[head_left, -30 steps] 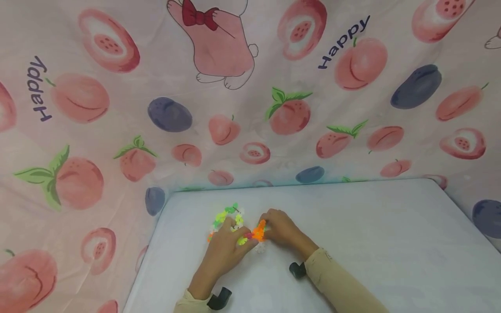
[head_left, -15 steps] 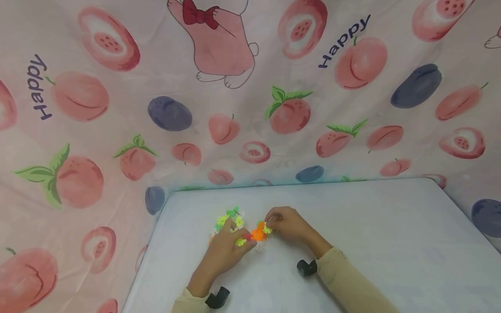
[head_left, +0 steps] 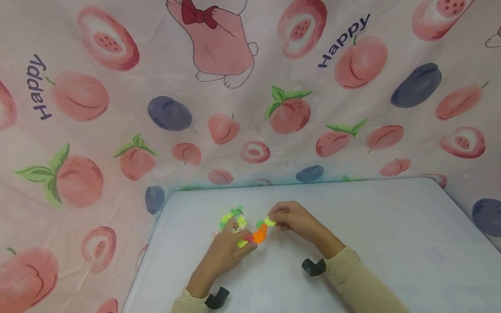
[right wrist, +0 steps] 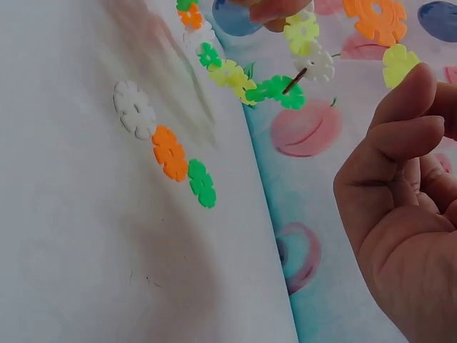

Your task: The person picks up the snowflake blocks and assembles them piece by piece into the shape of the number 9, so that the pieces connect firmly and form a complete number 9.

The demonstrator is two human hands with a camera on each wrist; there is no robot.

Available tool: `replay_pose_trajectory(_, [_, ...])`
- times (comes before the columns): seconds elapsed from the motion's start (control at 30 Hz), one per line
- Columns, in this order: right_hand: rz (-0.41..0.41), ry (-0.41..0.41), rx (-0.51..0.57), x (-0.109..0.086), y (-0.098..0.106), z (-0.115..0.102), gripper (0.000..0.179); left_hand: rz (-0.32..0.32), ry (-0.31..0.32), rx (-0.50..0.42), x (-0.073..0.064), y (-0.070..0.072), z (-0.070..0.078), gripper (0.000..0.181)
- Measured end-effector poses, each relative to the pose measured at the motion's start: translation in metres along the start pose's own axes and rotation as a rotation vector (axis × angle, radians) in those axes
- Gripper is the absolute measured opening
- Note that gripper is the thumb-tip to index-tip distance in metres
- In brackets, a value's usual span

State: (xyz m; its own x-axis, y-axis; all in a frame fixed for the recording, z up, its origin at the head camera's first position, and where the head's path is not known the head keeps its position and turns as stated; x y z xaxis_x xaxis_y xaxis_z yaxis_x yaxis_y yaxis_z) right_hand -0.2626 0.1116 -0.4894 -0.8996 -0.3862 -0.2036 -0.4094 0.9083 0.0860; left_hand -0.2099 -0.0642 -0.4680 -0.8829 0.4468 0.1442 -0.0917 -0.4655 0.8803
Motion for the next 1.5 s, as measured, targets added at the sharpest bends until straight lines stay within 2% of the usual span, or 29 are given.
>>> replay_pose_trajectory(0.2, [-0.003, -0.008, 0.025, -0.003, -0.001, -0.003, 0.020, 0.016, -0.039, 0.028, 0.000, 0.003, 0.005, 0.033])
replay_pose_trajectory(0.43, [-0.021, 0.007, 0.004, -0.005, -0.003, -0.005, 0.020, 0.031, -0.058, 0.049, 0.001, 0.004, 0.008, 0.026])
replay_pose_trajectory(0.57, [-0.027, 0.026, -0.021, -0.007, -0.004, -0.008, 0.018, 0.054, -0.088, 0.072, 0.000, 0.007, 0.013, 0.026])
replay_pose_trajectory(0.7, [-0.024, 0.037, -0.030, -0.007, -0.005, -0.009, 0.017, 0.103, -0.137, 0.118, -0.001, 0.013, 0.020, 0.026])
replay_pose_trajectory(1.0, [-0.024, 0.062, 0.040, -0.007, -0.009, -0.014, 0.020, 0.222, -0.233, 0.205, -0.001, 0.020, 0.028, 0.027])
replay_pose_trajectory(1.17, [-0.012, 0.075, 0.023, -0.007, -0.010, -0.016, 0.020, 0.234, -0.223, 0.259, -0.002, 0.020, 0.027, 0.029])
replay_pose_trajectory(1.5, [-0.009, 0.094, 0.009, -0.008, -0.014, -0.016, 0.022, 0.237, -0.221, 0.256, -0.001, 0.020, 0.026, 0.035])
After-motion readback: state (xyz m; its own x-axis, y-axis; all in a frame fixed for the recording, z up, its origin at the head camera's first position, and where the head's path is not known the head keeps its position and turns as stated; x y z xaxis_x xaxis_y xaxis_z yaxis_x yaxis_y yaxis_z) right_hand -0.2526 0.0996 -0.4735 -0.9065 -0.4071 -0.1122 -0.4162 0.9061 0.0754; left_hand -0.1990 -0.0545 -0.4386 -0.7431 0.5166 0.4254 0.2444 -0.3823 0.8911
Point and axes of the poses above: each hand's wrist, its own x-axis towards the middle knuckle, its own y-axis out of the back of the hand, z = x × y, the point moved 10 cm from there along x, towards the middle knuckle
